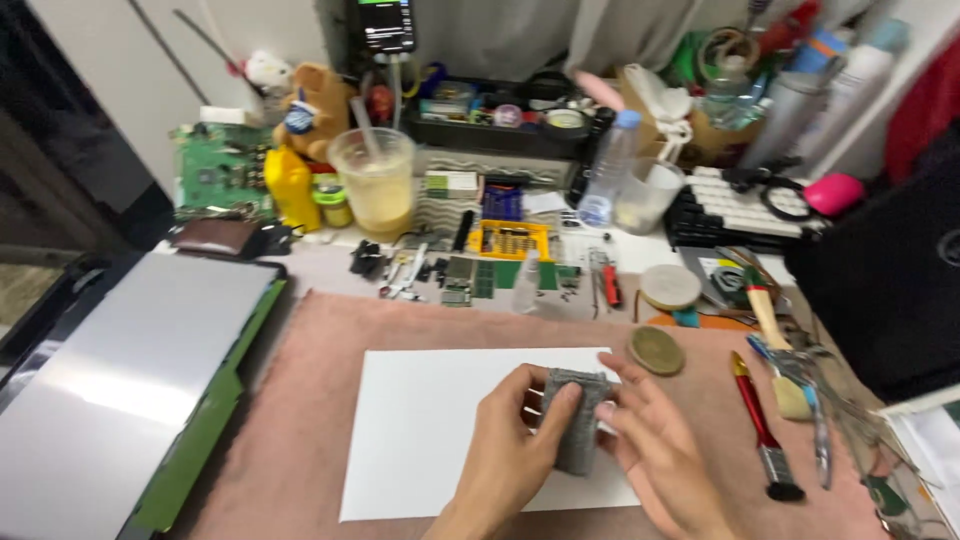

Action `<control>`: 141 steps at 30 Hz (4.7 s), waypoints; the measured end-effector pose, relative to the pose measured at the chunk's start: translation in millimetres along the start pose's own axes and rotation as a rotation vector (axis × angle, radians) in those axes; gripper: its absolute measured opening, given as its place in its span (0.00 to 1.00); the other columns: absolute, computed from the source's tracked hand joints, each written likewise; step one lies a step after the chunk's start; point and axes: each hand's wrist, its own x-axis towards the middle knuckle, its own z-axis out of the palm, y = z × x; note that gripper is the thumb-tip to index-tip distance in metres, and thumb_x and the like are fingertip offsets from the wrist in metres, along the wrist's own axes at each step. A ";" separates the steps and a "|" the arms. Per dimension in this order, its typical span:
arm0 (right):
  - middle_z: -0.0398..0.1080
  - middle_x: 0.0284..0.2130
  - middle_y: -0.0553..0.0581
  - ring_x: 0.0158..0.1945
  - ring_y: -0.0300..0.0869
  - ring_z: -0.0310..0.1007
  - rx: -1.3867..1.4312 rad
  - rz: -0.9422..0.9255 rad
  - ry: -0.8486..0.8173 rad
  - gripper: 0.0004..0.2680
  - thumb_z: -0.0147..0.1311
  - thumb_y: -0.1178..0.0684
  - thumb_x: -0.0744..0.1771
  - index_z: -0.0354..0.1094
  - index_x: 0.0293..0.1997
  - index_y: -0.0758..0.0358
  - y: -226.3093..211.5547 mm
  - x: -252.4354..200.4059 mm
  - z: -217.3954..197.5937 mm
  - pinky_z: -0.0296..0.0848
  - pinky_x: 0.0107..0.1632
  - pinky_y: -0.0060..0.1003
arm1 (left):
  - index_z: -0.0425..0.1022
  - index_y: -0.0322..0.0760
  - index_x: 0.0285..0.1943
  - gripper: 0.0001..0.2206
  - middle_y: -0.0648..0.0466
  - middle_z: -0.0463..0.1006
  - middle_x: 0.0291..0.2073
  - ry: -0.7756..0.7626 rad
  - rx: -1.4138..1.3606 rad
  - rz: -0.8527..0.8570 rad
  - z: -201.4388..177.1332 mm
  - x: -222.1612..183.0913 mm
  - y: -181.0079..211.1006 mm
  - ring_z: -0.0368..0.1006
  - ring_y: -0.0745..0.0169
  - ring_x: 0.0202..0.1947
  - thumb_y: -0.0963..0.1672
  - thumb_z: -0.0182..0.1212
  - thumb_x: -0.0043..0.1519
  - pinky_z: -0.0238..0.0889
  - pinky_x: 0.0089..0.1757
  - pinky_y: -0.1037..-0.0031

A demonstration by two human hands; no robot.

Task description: Clean or polish a white rectangular surface using a small circular pad and a scraper tool on a repair bench.

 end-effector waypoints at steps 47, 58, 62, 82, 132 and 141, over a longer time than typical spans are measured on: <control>0.57 0.83 0.73 0.87 0.62 0.52 -1.104 -0.747 -1.230 0.44 0.43 0.72 0.49 0.62 0.81 0.73 126.5 -33.6 107.0 0.43 0.87 0.58 | 0.66 0.36 0.83 0.27 0.43 0.74 0.79 -0.050 0.785 0.395 -231.3 -45.7 -83.6 0.60 0.39 0.84 0.41 0.46 0.71 0.53 0.69 0.45; 0.68 0.78 0.65 0.82 0.57 0.65 -1.188 -0.825 -1.127 0.37 0.49 0.81 0.58 0.67 0.79 0.63 107.3 14.3 102.7 0.54 0.85 0.52 | 0.67 0.35 0.82 0.23 0.43 0.76 0.78 -0.020 0.756 0.358 -228.4 -47.8 -74.9 0.61 0.44 0.84 0.43 0.45 0.77 0.53 0.69 0.48; 0.69 0.77 0.61 0.80 0.57 0.66 -1.261 -0.648 -0.906 0.31 0.60 0.73 0.63 0.69 0.78 0.59 91.1 57.4 138.9 0.50 0.85 0.55 | 0.67 0.35 0.82 0.23 0.44 0.76 0.78 -0.015 0.761 0.343 -226.8 -47.2 -69.9 0.61 0.45 0.83 0.45 0.49 0.77 0.52 0.69 0.48; 0.65 0.79 0.74 0.84 0.63 0.62 -1.079 -0.759 -1.165 0.34 0.27 0.50 0.64 0.64 0.79 0.75 105.5 -50.0 58.7 0.53 0.85 0.60 | 0.78 0.43 0.71 0.17 0.51 0.81 0.65 0.164 0.941 0.401 -189.6 -41.5 -82.9 0.65 0.41 0.78 0.50 0.50 0.79 0.57 0.63 0.47; 0.59 0.82 0.73 0.85 0.62 0.58 -1.242 -0.692 -1.084 0.43 0.59 0.80 0.54 0.59 0.82 0.71 63.7 -56.8 9.1 0.52 0.86 0.55 | 0.62 0.22 0.82 0.27 0.27 0.63 0.82 0.022 0.746 0.424 -137.4 -34.9 -80.9 0.55 0.28 0.86 0.31 0.36 0.71 0.50 0.77 0.48; 0.61 0.82 0.58 0.84 0.57 0.57 -1.314 -0.608 -0.788 0.39 0.53 0.80 0.59 0.64 0.82 0.56 67.1 67.7 36.5 0.52 0.85 0.53 | 0.69 0.26 0.75 0.18 0.35 0.69 0.72 0.025 0.735 0.379 -117.0 -28.3 -79.6 0.56 0.25 0.83 0.43 0.43 0.81 0.40 0.78 0.35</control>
